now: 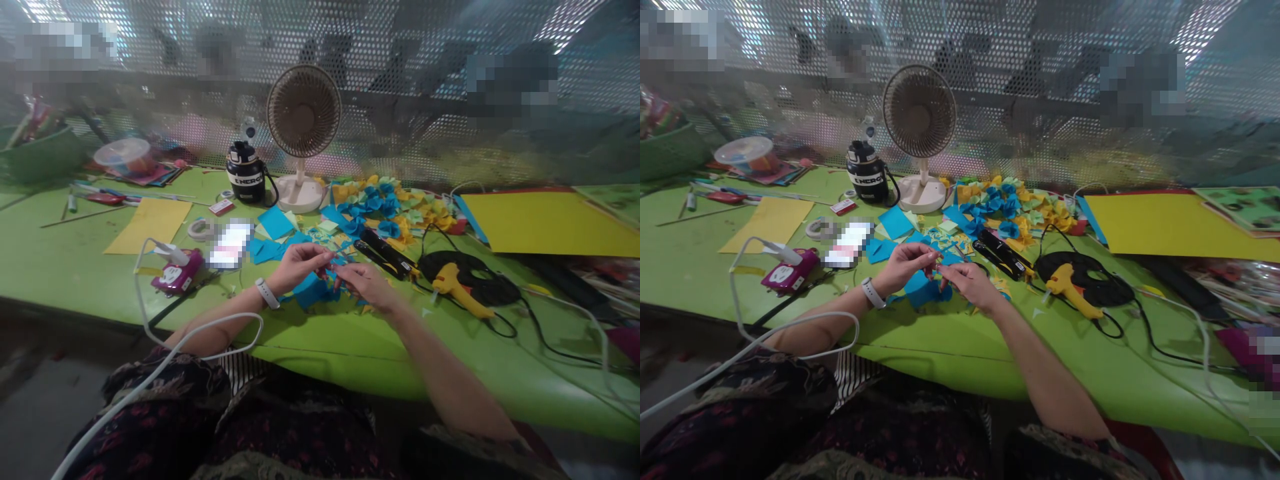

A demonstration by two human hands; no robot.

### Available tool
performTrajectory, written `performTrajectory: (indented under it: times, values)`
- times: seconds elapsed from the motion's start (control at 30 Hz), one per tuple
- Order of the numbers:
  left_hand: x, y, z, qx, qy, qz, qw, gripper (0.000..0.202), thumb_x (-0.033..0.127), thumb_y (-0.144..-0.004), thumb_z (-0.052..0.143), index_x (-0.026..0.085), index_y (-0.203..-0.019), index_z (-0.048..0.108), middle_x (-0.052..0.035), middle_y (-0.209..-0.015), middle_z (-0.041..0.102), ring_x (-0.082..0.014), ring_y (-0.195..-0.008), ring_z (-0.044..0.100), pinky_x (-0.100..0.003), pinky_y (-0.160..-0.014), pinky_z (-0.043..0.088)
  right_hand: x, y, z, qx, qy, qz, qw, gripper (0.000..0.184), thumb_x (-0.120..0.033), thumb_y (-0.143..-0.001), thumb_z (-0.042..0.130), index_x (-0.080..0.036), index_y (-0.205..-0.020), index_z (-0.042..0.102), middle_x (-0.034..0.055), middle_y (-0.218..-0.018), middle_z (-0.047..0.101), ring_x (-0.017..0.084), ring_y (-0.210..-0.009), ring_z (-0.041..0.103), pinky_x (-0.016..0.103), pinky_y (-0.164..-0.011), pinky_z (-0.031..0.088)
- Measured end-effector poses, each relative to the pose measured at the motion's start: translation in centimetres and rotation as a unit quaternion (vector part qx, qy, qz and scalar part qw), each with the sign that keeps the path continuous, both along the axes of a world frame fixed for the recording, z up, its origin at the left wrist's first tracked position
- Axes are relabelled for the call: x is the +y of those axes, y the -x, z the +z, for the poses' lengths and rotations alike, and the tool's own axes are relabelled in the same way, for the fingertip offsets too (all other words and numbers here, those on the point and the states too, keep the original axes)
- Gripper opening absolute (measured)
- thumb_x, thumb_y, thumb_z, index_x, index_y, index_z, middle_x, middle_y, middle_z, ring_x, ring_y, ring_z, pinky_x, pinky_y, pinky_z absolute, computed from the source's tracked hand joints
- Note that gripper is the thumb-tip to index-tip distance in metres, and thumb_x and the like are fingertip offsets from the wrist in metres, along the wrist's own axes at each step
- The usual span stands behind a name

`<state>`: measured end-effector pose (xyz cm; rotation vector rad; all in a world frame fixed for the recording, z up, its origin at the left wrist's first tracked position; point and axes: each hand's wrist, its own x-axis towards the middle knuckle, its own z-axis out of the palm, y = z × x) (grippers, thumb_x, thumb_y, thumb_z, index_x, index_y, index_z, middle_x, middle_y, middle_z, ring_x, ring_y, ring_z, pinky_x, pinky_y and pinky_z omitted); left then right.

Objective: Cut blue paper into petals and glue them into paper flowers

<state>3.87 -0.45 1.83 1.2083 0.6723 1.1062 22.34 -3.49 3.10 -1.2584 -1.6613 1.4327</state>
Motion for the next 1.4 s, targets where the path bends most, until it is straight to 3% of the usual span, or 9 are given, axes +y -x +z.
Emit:
performTrajectory:
  times: [0.23, 0.33, 0.47, 0.53, 0.6, 0.77, 1.23, 1.33, 1.4]
  values:
    - [0.0, -0.3, -0.4, -0.015, 0.01, 0.004, 1.0, 0.048, 0.055, -0.064, 0.085, 0.012, -0.073, 0.067, 0.0002, -0.059, 0.067, -0.0073, -0.045, 0.056, -0.021, -0.048, 0.05, 0.1, 0.2, -0.4, 0.024, 0.058, 0.009, 0.998, 0.055, -0.072, -0.079, 0.059, -0.019, -0.064, 0.061, -0.0105, -0.043, 0.023, 0.006, -0.038, 0.018, 0.026, -0.04, 0.015]
    - [-0.2, -0.5, -0.4, -0.032, 0.01, 0.032, 0.999, 0.046, 0.054, -0.065, 0.085, 0.013, -0.069, 0.064, 0.0011, -0.056, 0.065, -0.0069, -0.045, 0.057, -0.02, -0.048, 0.048, 0.0, 0.6, -0.7, 0.01, -0.032, -0.03, 0.999, 0.052, -0.071, -0.081, 0.058, -0.02, -0.071, 0.06, -0.008, -0.048, 0.032, 0.009, -0.043, 0.028, 0.026, -0.042, 0.024]
    - [-0.3, -0.7, -0.5, -0.05, 0.016, 0.069, 0.996, 0.045, 0.052, -0.064, 0.086, 0.013, -0.066, 0.062, 0.0023, -0.053, 0.063, -0.0067, -0.045, 0.056, -0.019, -0.049, 0.047, -0.3, 1.1, -1.2, -0.034, -0.21, -0.112, 0.971, 0.04, -0.059, -0.088, 0.059, -0.021, -0.099, 0.065, 0.0015, -0.076, 0.063, 0.015, -0.064, 0.054, 0.029, -0.061, 0.044]
    - [-0.3, -0.8, -0.6, -0.049, 0.016, 0.076, 0.996, 0.045, 0.052, -0.065, 0.085, 0.013, -0.067, 0.063, 0.002, -0.055, 0.064, -0.0068, -0.046, 0.057, -0.02, -0.049, 0.047, -0.5, 1.3, -1.2, -0.07, -0.27, -0.124, 0.952, 0.036, -0.055, -0.092, 0.054, -0.021, -0.097, 0.064, 0.0056, -0.088, 0.068, 0.019, -0.075, 0.06, 0.032, -0.071, 0.047]
    - [-0.4, -0.9, -0.8, -0.042, 0.01, 0.081, 0.996, 0.045, 0.053, -0.066, 0.084, 0.013, -0.069, 0.064, 0.001, -0.057, 0.065, -0.0073, -0.047, 0.058, -0.02, -0.05, 0.048, -0.5, 1.2, -1.1, -0.102, -0.295, -0.124, 0.942, 0.037, -0.054, -0.095, 0.048, -0.022, -0.087, 0.063, 0.0057, -0.082, 0.067, 0.019, -0.074, 0.06, 0.032, -0.072, 0.047]
    - [-0.5, -0.9, -0.8, -0.03, 0.001, 0.06, 0.998, 0.044, 0.051, -0.063, 0.087, 0.013, -0.076, 0.07, -0.0022, -0.065, 0.071, -0.0096, -0.052, 0.063, -0.022, -0.054, 0.052, -0.2, 0.6, -0.5, -0.122, -0.271, -0.127, 0.946, 0.046, -0.058, -0.097, 0.042, -0.023, -0.071, 0.054, 0.0009, -0.061, 0.054, 0.017, -0.06, 0.051, 0.03, -0.061, 0.041]
    - [-0.4, -0.7, -0.7, -0.029, 0.0, 0.036, 0.999, 0.041, 0.048, -0.063, 0.088, 0.013, -0.078, 0.075, -0.0025, -0.063, 0.072, -0.0097, -0.051, 0.063, -0.024, -0.055, 0.054, 0.2, -0.3, -0.5, -0.077, -0.178, -0.058, 0.979, 0.049, -0.06, -0.093, 0.048, -0.022, -0.061, 0.047, -0.0027, -0.054, 0.046, 0.012, -0.05, 0.043, 0.028, -0.051, 0.036]
    - [-0.4, -0.7, -0.7, -0.036, 0.0, 0.042, 0.998, 0.04, 0.048, -0.062, 0.088, 0.013, -0.076, 0.075, -0.0028, -0.064, 0.072, -0.01, -0.052, 0.063, -0.024, -0.055, 0.053, 0.1, -0.2, -0.6, -0.058, -0.158, -0.055, 0.984, 0.046, -0.061, -0.093, 0.048, -0.022, -0.069, 0.055, -0.0029, -0.055, 0.049, 0.012, -0.047, 0.045, 0.028, -0.049, 0.039]
    - [-0.4, -0.7, -0.7, -0.042, -0.003, 0.067, 0.997, 0.038, 0.047, -0.062, 0.088, 0.013, -0.073, 0.074, -0.0026, -0.063, 0.072, -0.0103, -0.052, 0.063, -0.024, -0.055, 0.053, -0.1, 0.0, -0.7, -0.052, -0.193, -0.076, 0.977, 0.038, -0.058, -0.092, 0.054, -0.022, -0.086, 0.063, 0.0, -0.065, 0.06, 0.015, -0.055, 0.054, 0.029, -0.055, 0.046]
